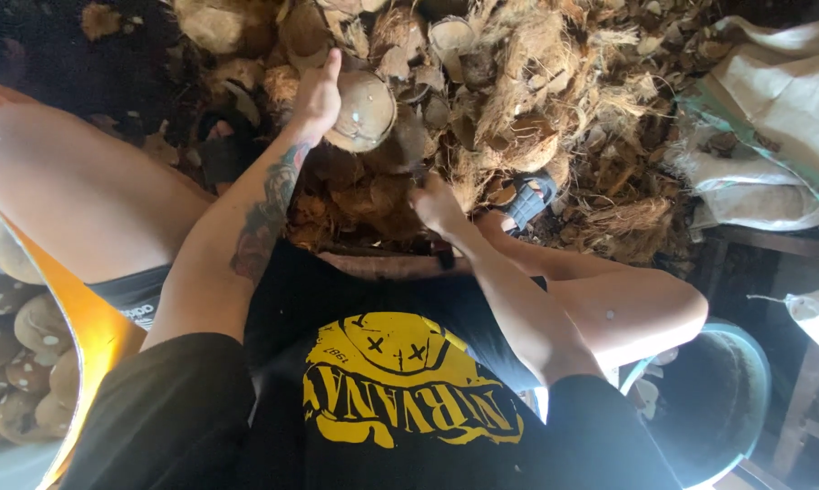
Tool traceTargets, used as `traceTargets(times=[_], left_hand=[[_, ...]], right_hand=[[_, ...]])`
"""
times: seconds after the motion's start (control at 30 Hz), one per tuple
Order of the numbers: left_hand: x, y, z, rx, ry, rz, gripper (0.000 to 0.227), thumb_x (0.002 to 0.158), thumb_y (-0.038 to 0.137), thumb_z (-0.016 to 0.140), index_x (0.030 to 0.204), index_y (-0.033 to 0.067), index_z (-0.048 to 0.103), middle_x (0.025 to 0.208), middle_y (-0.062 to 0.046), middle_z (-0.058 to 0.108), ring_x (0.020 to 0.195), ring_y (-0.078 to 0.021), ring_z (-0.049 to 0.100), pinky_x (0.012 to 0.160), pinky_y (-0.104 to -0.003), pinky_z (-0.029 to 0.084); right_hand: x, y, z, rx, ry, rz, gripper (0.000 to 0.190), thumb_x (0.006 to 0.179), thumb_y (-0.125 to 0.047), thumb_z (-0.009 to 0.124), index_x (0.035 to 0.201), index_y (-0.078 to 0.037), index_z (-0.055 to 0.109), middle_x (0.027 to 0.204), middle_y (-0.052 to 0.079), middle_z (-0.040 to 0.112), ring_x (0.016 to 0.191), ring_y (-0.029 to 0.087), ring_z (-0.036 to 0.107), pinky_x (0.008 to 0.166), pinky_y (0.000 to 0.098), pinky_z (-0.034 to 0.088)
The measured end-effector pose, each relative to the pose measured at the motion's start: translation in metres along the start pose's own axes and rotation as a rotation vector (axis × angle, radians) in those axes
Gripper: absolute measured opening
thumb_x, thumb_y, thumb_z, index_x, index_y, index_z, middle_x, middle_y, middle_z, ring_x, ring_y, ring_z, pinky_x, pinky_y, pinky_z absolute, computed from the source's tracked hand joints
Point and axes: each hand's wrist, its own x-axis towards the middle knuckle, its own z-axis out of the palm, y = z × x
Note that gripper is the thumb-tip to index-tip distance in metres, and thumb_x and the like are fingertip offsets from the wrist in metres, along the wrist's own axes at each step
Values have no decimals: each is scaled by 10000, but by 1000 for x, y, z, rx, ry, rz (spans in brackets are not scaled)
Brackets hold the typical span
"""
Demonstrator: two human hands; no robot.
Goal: The person uses a specialized blade to peel the outer husk from several coconuts while sitting on the floor.
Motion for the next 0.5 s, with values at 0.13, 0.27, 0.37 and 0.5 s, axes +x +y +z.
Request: traceTargets(times=[0.13, 0.27, 0.37, 0.5], left_hand=[[9, -29, 4, 9, 80, 41, 653, 1071, 693, 321, 614, 227, 353, 560, 82, 340, 476, -100, 297, 478, -332, 219], [15, -57, 13, -96, 75, 123, 586, 1118, 581, 392, 662, 214, 349, 592, 87, 341, 501, -94, 299, 513, -338, 226], [2, -47, 8, -140, 81, 34, 591, 1088, 622, 385, 704, 189, 260, 658, 39, 199, 590, -120, 220, 621, -377, 179], [-2, -40, 8, -138, 87, 15, 602, 1100, 606, 385, 672, 205, 248, 618, 42, 178, 555, -120, 186, 603, -374, 166]], right_hand=[[50, 63, 13, 363, 121, 109, 146, 1064, -135, 442, 1042, -52, 560, 653, -11, 459, 474, 113, 407, 405, 312, 319], [-6, -4, 0, 188, 279, -251, 137, 1093, -95, 432, 1076, -40, 556, 706, 25, 603, 442, 105, 571, 312, 255, 501], [-44, -33, -2, 132, 409, -840, 235, 967, 139, 477, 1005, -92, 495, 808, 45, 554, 598, 153, 519, 518, 282, 463], [-32, -40, 2, 350, 364, -1214, 140, 977, -43, 483, 976, -180, 513, 810, -34, 543, 660, 82, 524, 537, 215, 465]])
